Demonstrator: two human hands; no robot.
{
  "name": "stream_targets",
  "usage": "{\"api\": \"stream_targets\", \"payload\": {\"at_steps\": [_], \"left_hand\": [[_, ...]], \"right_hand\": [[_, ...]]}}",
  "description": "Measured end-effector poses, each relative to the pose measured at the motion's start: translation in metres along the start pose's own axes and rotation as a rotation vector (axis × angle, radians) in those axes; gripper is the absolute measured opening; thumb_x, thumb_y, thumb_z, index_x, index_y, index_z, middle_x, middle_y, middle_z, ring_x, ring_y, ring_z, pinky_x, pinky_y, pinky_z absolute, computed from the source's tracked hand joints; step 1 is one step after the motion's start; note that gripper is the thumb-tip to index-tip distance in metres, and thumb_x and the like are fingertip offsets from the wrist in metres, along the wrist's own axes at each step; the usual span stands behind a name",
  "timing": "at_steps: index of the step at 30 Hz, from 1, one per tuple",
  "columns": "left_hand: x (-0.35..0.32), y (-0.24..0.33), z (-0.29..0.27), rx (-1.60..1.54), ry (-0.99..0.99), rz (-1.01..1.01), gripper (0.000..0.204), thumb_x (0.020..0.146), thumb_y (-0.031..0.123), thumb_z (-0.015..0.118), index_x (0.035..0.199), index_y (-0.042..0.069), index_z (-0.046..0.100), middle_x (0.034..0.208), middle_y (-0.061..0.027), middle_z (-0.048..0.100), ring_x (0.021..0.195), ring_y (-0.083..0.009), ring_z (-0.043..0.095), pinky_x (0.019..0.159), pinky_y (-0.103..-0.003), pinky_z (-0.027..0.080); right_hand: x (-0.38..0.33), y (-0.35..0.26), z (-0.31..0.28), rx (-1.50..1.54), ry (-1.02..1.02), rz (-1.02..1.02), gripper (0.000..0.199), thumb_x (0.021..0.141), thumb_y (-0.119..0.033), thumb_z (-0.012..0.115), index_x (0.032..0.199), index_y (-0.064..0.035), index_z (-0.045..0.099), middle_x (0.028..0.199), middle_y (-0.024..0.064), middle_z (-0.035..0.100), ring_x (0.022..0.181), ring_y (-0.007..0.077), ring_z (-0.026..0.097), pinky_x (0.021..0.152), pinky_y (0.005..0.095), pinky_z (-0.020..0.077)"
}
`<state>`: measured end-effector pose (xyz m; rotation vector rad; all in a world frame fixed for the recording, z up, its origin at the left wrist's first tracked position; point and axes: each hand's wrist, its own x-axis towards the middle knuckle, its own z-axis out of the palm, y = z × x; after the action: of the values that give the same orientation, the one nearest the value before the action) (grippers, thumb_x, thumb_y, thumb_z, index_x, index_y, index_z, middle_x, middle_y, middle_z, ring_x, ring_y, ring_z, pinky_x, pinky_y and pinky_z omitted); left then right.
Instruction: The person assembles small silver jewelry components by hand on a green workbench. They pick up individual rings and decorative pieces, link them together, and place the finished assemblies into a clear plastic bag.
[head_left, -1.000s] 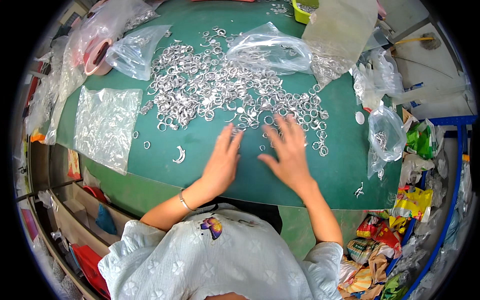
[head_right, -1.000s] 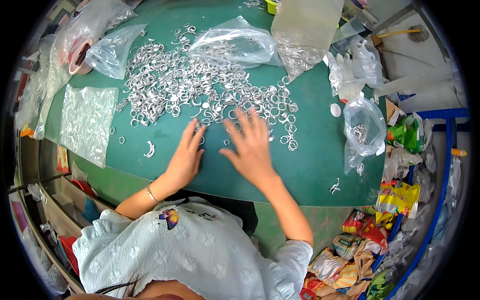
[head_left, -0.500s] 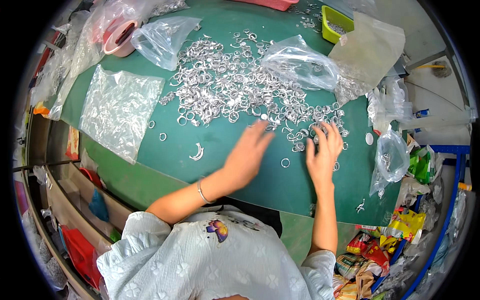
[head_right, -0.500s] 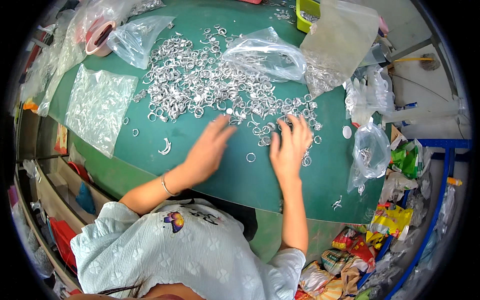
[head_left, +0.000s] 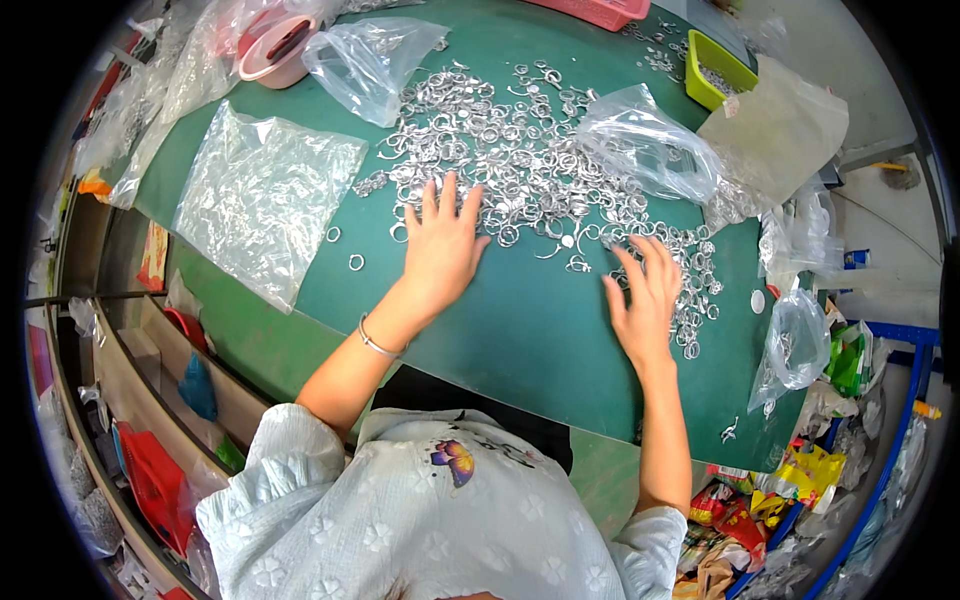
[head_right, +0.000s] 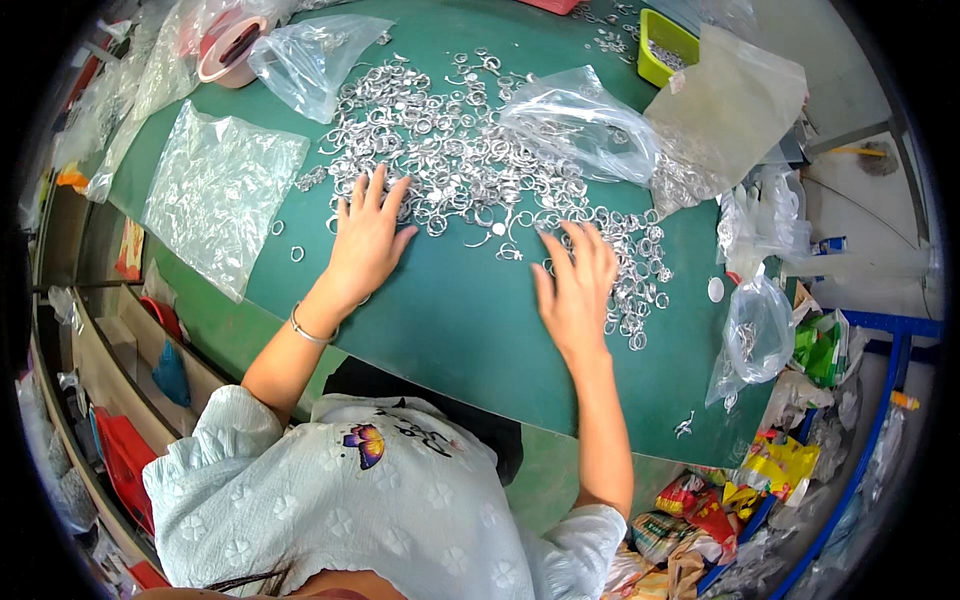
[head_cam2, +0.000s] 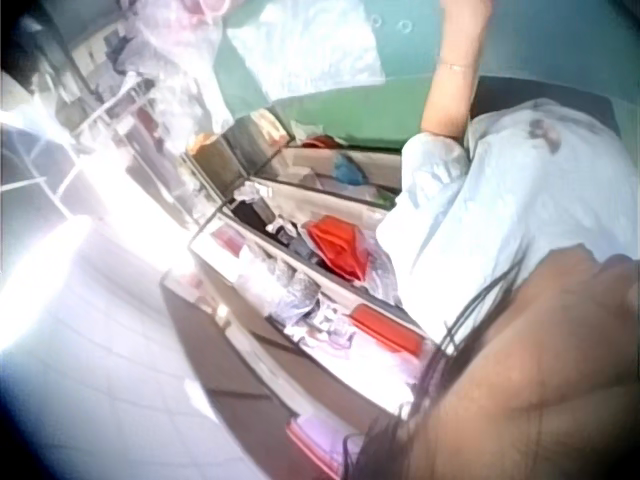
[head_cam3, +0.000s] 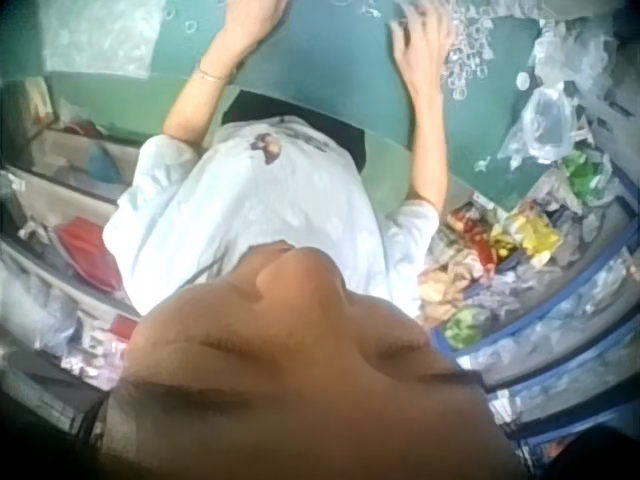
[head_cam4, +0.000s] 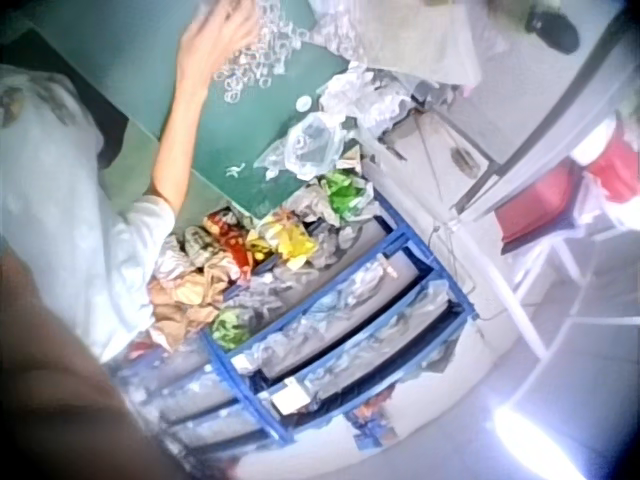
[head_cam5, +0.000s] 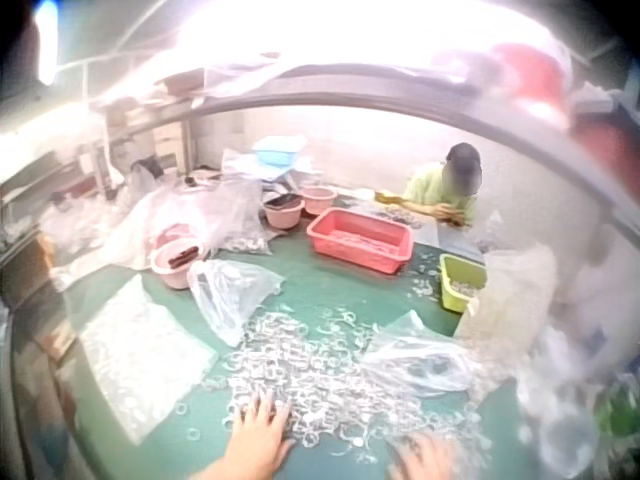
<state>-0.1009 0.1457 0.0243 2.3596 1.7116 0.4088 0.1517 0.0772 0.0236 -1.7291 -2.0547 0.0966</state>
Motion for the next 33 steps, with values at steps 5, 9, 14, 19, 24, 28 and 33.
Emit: {"api": "stream_targets", "payload": {"at_steps": [5,9,14,19,24,28,33], "left_hand": [[0.001,0.014,0.019,0.016,0.035,0.12,0.048,0.076,0.001,0.061,0.122,0.005,0.051,0.136,-0.0227,0.037,0.122,-0.0505,0.034,0.104,-0.051,0.032],[-0.017,0.03,0.018,-0.188,0.082,0.272,0.045,0.069,-0.006,0.055,0.115,-0.002,0.054,0.133,-0.0201,0.04,0.123,-0.0441,0.036,0.104,-0.049,0.033],[-0.041,0.052,0.016,-0.319,-0.06,0.52,0.046,0.068,-0.008,0.054,0.114,-0.003,0.054,0.133,-0.0196,0.041,0.126,-0.0398,0.035,0.107,-0.048,0.031],[-0.066,0.047,0.023,-0.658,-0.24,0.663,0.046,0.07,-0.01,0.053,0.115,-0.001,0.054,0.136,-0.0191,0.04,0.128,-0.0359,0.037,0.104,-0.044,0.036],[-0.07,0.026,0.005,-0.572,0.025,0.346,0.04,0.076,-0.007,0.056,0.116,0.0,0.053,0.133,-0.017,0.043,0.125,-0.037,0.04,0.101,-0.044,0.038],[-0.073,0.018,0.01,-0.403,0.055,0.206,0.04,0.079,-0.002,0.059,0.118,0.001,0.052,0.129,-0.0155,0.047,0.121,-0.0359,0.043,0.101,-0.043,0.037],[-0.072,0.01,0.004,-0.413,0.007,0.207,0.039,0.078,-0.001,0.061,0.117,0.002,0.052,0.124,-0.0134,0.049,0.115,-0.0326,0.047,0.092,-0.043,0.04]], "right_hand": [[0.052,-0.046,0.031,0.116,-0.019,-0.072,0.052,0.074,-0.024,0.074,0.121,-0.0122,0.056,0.136,0.0155,0.04,0.127,0.0411,0.033,0.104,0.0497,0.0279],[0.032,-0.027,0.04,0.131,-0.065,-0.093,0.037,0.073,-0.014,0.072,0.108,-0.0083,0.06,0.13,0.0111,0.046,0.123,0.0374,0.039,0.098,0.0491,0.0346],[-0.005,0.003,0.022,0.029,-0.021,-0.179,0.023,0.077,-0.007,0.066,0.099,-0.0073,0.061,0.116,0.0068,0.055,0.116,0.031,0.046,0.095,0.0463,0.0378],[-0.02,0.015,-0.001,-0.255,0.085,-0.014,0.027,0.077,-0.004,0.063,0.103,-0.0078,0.062,0.115,0.0092,0.056,0.117,0.0315,0.045,0.101,0.0505,0.0284],[-0.008,-0.015,-0.002,0.15,0.137,0.112,0.036,0.076,-0.004,0.062,0.112,-0.0082,0.058,0.127,0.0117,0.049,0.124,0.0357,0.039,0.102,0.0503,0.0268],[-0.001,-0.076,0.015,0.143,-0.153,-0.092,0.056,0.072,-0.022,0.075,0.123,-0.0113,0.054,0.133,0.0117,0.044,0.129,0.0379,0.033,0.104,0.0531,0.0253],[-0.023,-0.037,0.023,-0.021,-0.014,-0.079,0.021,0.075,-0.007,0.067,0.095,-0.005,0.061,0.121,0.012,0.051,0.12,0.0348,0.042,0.098,0.0503,0.0329]]}}
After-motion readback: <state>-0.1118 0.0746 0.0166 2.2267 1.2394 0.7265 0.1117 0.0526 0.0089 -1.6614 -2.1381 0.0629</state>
